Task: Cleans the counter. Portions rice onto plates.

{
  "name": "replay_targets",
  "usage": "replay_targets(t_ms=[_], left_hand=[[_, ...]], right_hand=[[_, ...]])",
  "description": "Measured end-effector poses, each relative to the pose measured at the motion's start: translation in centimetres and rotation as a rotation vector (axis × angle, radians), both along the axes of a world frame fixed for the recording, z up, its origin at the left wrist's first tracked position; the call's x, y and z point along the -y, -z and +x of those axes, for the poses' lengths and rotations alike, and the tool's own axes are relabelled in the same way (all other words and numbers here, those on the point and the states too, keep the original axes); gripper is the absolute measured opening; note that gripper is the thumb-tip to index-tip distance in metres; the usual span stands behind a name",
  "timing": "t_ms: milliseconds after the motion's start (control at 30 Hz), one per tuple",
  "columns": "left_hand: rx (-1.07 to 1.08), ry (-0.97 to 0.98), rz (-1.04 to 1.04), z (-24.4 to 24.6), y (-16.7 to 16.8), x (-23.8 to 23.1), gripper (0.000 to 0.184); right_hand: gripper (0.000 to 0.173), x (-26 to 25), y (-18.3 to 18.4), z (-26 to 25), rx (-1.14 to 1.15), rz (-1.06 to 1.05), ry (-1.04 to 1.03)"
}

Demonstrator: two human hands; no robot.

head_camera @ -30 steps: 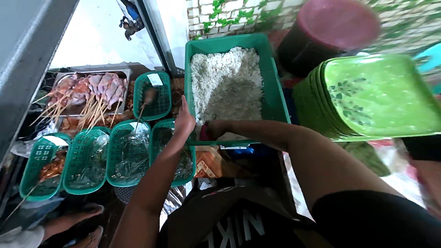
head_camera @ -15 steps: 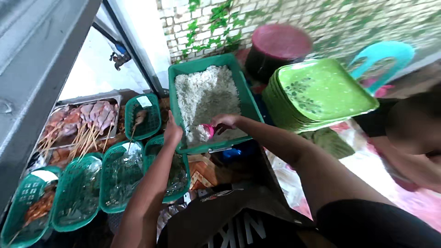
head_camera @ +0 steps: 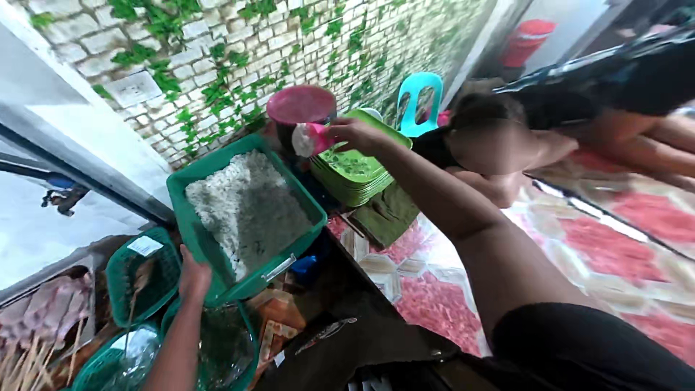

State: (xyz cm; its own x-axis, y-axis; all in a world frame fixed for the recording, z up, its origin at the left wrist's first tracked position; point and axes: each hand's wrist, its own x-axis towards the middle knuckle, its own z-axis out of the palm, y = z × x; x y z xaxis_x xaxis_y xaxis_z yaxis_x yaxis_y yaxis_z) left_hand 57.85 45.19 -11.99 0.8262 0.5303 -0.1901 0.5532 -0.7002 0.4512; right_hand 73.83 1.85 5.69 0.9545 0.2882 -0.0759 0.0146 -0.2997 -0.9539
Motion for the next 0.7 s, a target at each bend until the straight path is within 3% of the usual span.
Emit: replay_targets(t_ms=[133,267,533,700], left_hand=[[-0.044,-0.042,0.000,0.1,-0.3,0.3,0.080],[-0.046,-0.048,0.007,0.1,-0.2,0.2,0.079],[-0.055,-0.043,0.016,-0.1,-0.5,0.6,0.079],[-0.058,-0.032,0.015,0.0,-0.3,0.6,0.081]], right_hand=[[0.041,3.5,1.6,3.7,0.480,-0.658,-0.016],[0.034,4.2,5.5,6.0,0.667,-0.992,-0.129],[0.019,6.1,8.2,6.4,0.900,-1.011,-0.173],[0.016,6.8,8.9,5.4,0.967,-0.947,-0.086]])
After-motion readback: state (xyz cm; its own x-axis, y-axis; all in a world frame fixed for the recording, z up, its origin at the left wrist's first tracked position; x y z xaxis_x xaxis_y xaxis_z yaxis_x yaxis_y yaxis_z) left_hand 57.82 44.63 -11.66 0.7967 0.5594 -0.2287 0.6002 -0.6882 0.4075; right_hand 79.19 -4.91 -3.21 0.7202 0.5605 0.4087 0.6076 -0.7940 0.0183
